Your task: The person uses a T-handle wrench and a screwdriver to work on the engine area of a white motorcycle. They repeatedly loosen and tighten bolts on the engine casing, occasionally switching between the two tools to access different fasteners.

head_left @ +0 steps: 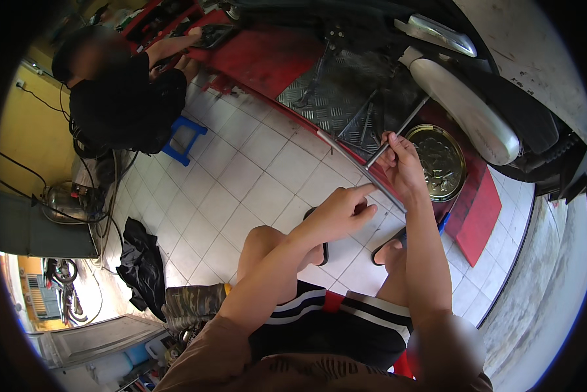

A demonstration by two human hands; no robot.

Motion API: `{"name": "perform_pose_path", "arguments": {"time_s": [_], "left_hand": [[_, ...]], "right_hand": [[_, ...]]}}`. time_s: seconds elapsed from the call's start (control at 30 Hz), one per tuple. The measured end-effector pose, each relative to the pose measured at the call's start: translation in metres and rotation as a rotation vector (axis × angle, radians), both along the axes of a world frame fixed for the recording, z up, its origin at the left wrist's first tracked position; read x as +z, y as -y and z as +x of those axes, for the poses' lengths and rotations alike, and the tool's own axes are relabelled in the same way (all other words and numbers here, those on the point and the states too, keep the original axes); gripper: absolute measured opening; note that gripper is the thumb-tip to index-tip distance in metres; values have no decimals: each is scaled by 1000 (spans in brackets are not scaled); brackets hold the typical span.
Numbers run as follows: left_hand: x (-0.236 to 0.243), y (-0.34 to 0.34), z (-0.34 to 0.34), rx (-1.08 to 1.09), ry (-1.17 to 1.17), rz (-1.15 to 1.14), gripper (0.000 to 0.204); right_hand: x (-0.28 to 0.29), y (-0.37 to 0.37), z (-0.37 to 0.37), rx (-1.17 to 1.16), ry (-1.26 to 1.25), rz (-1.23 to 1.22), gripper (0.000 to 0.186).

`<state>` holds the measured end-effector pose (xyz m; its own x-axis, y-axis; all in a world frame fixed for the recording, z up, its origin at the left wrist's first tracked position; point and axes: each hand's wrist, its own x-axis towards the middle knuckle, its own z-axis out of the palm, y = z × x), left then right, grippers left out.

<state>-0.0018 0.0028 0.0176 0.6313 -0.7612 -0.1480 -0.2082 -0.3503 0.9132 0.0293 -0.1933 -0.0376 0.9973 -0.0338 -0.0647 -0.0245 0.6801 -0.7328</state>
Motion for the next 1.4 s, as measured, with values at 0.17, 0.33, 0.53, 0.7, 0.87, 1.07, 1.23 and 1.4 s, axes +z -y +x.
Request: {"name": "perform_pose_path", "arguments": {"time_s": [0.17, 0.33, 0.53, 0.7, 0.87, 1.07, 1.23, 1.4], "left_hand": [[17, 7, -2, 155, 111, -255, 64], [-3, 3, 14, 381, 464, 121, 49], [-30, 17, 17, 395, 549, 286, 31], [-40, 18, 14, 402, 227, 98, 45], [-54, 29, 9, 295, -87, -52, 38], [-56, 33, 4, 329, 94, -80, 24], [-62, 27, 9, 331, 151, -82, 16], [-58, 3, 26, 206, 75, -5, 18]], "right_hand": [[0, 6, 2, -22, -37, 5, 23], [-3, 4, -1, -48, -63, 76, 23], [12, 1, -1, -163, -235, -156, 27], [-16, 20, 9, -142, -115, -345, 30], [-30, 103, 60, -456, -290, -211, 18], [-37, 127, 118, -585, -255, -23, 17], [-40, 131, 121, -591, -235, 143, 12], [-44, 110, 118, -733, -219, 27, 10]]}}
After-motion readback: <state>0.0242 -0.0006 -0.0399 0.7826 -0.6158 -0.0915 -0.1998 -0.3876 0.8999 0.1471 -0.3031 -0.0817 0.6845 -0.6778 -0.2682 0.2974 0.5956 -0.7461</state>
